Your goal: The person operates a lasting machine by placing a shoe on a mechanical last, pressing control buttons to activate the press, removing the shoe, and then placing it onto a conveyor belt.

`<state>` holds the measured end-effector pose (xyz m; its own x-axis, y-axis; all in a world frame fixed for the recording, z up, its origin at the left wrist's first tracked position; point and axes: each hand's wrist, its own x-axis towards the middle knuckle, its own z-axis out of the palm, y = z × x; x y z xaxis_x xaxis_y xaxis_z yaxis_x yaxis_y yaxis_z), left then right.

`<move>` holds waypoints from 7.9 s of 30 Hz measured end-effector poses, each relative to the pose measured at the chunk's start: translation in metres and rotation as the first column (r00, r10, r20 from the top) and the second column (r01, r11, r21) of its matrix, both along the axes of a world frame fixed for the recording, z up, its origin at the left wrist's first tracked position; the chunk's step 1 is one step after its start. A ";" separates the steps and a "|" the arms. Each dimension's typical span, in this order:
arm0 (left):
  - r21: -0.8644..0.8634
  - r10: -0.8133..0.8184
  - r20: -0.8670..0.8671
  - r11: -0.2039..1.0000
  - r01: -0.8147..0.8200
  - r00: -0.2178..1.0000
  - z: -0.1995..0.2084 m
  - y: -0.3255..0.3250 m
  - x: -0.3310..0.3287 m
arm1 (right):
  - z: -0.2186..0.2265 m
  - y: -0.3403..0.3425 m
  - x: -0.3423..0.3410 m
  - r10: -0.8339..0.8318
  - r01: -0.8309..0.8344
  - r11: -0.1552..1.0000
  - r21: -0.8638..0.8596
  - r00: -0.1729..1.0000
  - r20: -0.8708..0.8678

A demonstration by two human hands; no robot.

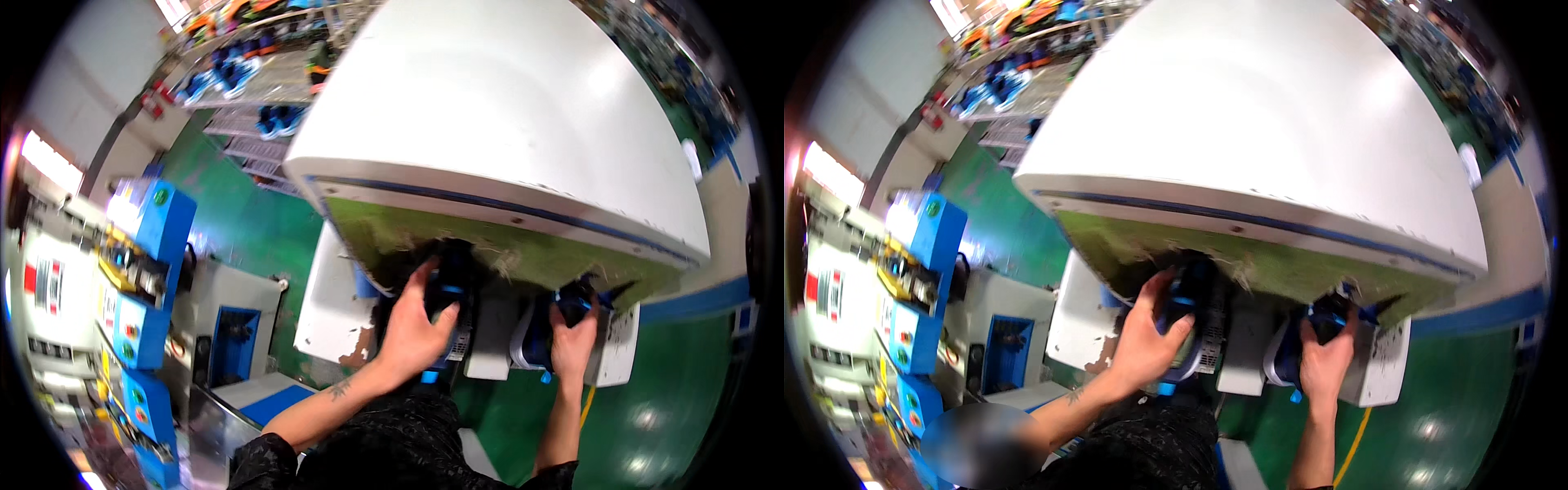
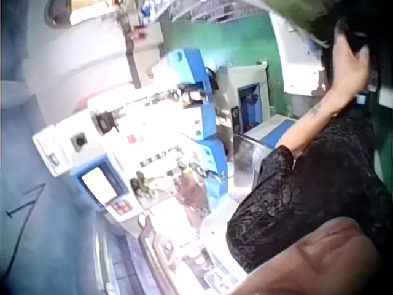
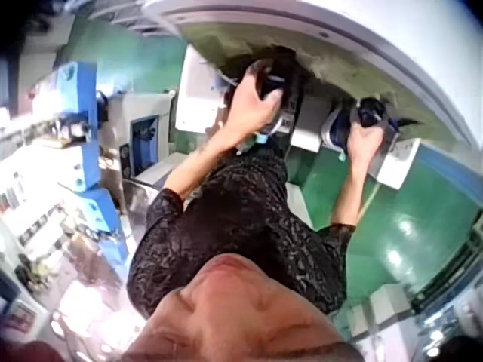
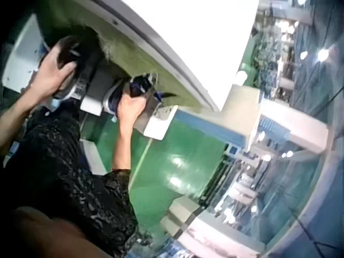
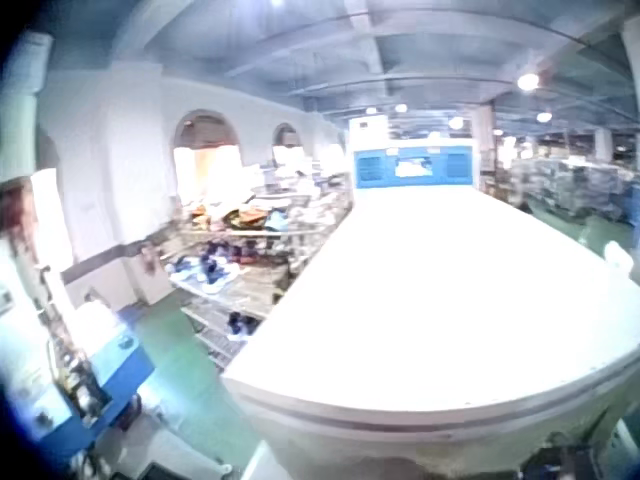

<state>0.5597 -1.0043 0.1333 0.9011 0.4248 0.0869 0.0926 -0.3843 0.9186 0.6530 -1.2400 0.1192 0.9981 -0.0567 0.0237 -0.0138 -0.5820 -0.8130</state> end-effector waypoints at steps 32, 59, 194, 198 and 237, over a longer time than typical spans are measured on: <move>0.531 0.047 -0.106 -0.842 -0.096 -0.993 -0.322 -0.325 -0.632 | -0.269 0.239 -0.990 0.808 -0.851 -0.428 0.303 -0.511 -0.293; -0.832 0.864 0.177 -0.125 -0.541 -0.472 -0.047 0.108 -0.493 | -0.011 0.490 -0.453 0.270 -0.241 -0.449 0.860 -0.955 -0.127; -0.923 0.964 0.200 0.124 -0.365 -0.177 -0.036 -0.155 -0.637 | 0.012 0.313 -0.609 -0.107 0.096 -0.994 -0.049 -0.828 0.550; -0.857 0.971 0.221 0.149 -0.494 -0.090 -0.032 -0.106 -0.594 | -0.033 0.277 -0.485 0.143 -0.015 -0.750 0.661 -0.980 0.140; -0.725 0.796 -0.096 0.356 -0.590 0.598 0.072 0.436 -0.157 | -0.023 0.544 0.093 0.937 -0.570 0.347 0.745 0.245 -0.249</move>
